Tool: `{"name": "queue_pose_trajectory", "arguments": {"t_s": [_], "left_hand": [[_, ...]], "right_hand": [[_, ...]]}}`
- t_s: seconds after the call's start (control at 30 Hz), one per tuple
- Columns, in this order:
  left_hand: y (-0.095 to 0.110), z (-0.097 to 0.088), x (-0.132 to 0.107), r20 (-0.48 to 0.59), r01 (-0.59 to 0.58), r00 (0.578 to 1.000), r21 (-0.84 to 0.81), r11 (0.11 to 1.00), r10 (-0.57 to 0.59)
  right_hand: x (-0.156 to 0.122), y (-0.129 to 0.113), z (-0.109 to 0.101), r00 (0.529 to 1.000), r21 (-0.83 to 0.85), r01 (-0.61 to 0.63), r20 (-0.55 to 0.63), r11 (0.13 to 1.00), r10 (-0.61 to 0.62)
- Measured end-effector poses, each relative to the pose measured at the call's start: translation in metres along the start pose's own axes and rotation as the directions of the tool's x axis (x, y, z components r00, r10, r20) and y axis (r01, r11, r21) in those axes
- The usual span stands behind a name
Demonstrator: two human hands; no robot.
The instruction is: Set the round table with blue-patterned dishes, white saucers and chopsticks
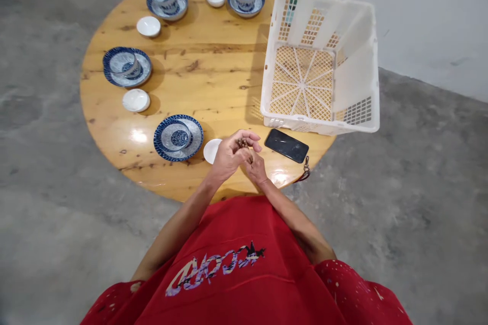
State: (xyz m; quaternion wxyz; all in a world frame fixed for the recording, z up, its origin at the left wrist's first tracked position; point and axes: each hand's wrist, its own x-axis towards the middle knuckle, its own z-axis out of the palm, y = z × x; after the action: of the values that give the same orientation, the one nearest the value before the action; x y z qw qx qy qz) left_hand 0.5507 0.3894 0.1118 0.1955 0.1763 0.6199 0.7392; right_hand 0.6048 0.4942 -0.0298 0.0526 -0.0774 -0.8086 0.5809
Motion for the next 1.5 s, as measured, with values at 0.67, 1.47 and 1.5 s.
{"name": "queue_pose_trajectory", "arguments": {"t_s": [0.67, 1.47, 1.5], "left_hand": [[-0.032, -0.018, -0.022, 0.064, 0.006, 0.998, 0.172, 0.985, -0.017], [-0.049, -0.043, -0.071, -0.374, 0.150, 0.772, -0.679, 0.719, -0.514], [-0.050, -0.043, -0.070, -0.395, 0.122, 0.766, -0.685, 0.718, -0.507]], "right_hand": [[-0.014, -0.016, -0.002, 0.988, 0.144, -0.147, -0.030, 0.979, 0.152], [-0.034, -0.110, 0.023, 0.908, 0.205, -0.382, 0.263, 0.901, 0.325], [-0.034, -0.110, 0.023, 0.936, 0.168, -0.307, 0.232, 0.937, 0.265]]}}
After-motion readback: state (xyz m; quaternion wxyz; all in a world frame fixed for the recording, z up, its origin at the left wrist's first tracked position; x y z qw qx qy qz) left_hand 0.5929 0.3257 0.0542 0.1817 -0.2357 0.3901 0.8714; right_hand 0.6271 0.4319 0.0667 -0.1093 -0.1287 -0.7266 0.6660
